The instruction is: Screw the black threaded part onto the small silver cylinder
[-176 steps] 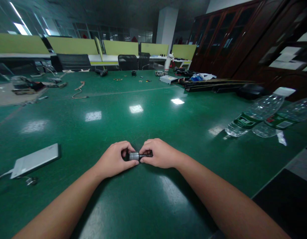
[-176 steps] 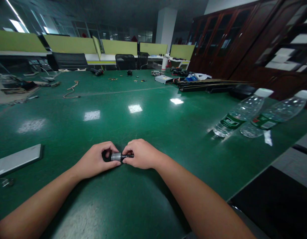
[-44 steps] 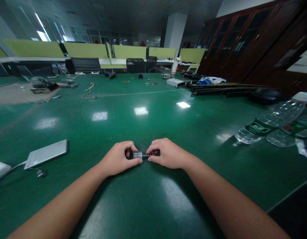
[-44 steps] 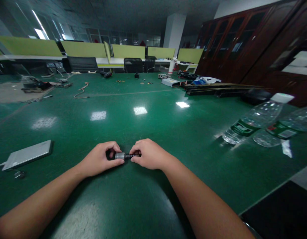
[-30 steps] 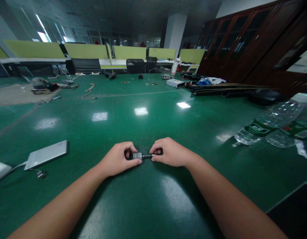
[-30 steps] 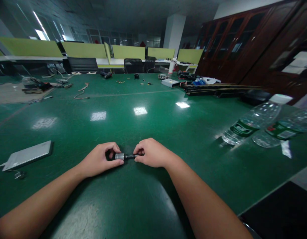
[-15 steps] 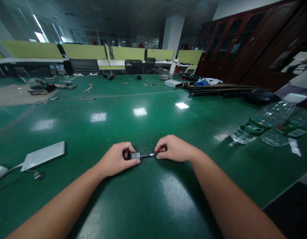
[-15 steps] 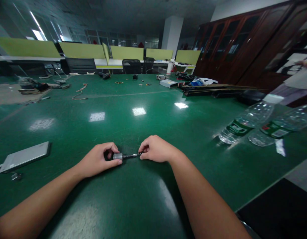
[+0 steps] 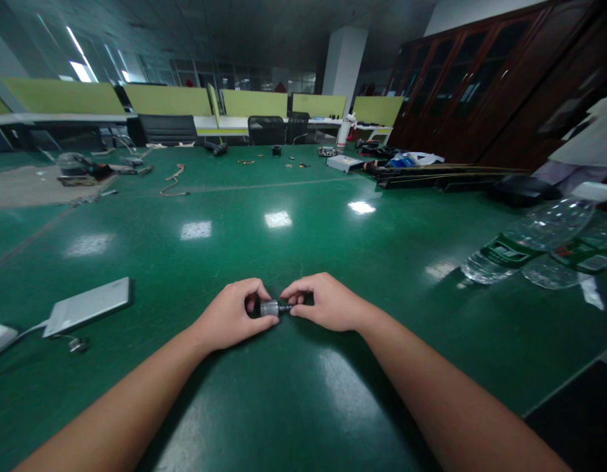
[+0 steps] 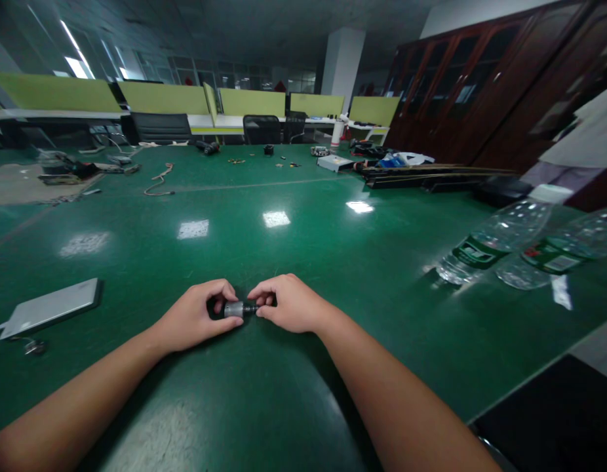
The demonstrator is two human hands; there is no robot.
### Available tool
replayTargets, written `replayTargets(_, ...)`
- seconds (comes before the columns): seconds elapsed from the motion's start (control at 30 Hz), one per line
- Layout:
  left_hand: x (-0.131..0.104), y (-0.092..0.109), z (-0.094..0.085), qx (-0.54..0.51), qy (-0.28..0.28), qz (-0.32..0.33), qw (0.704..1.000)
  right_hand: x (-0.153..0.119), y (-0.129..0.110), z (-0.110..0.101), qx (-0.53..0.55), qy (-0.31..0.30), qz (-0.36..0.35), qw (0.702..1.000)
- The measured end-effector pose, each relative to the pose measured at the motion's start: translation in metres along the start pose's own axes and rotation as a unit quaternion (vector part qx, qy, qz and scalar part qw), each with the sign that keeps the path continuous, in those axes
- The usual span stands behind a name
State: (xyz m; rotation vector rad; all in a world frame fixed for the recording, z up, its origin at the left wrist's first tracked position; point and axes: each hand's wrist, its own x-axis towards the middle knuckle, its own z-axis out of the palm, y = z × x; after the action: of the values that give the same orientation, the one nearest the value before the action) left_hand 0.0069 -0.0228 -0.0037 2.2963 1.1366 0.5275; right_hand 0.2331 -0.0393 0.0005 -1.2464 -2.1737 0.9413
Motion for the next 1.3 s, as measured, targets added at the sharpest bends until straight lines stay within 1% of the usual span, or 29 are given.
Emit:
replayTargets(0.07, 0.0, -0.001, 0.0, 0.013, -0.004, 0.01, 1.0, 0.002, 0.0, 0.003, 0.009, 0.01, 0.0, 1.0)
replayTargets(0.17, -0.001, -0.001, -0.001, 0.024, -0.02, 0.027, 0.999, 0.002, 0.0, 0.002, 0.0, 0.002, 0.002, 1.0)
replayTargets(0.37, -0.001, -0.001, -0.002, 0.015, -0.026, 0.013, 0.999, 0.0, -0.003, -0.002, -0.033, -0.014, -0.009, 0.999)
replayTargets(0.53, -0.001, -0.002, 0.0, 0.02, -0.019, 0.006, 1.0, 0.003, -0.003, 0.006, -0.07, 0.003, -0.034, 0.997)
replayTargets(0.7, 0.001, -0.003, 0.002, 0.02, -0.018, 0.015, 1.0, 0.005, -0.003, 0.011, -0.086, 0.016, -0.041, 0.995)
replayTargets(0.83, 0.0, -0.003, 0.001, 0.022, -0.019, 0.025, 0.999, 0.004, -0.003, 0.009, -0.087, 0.008, -0.045, 0.995)
replayTargets(1.3, -0.002, -0.004, -0.001, 0.012, -0.02, 0.026, 0.999, 0.0, -0.007, 0.003, -0.093, -0.009, -0.026, 0.995)
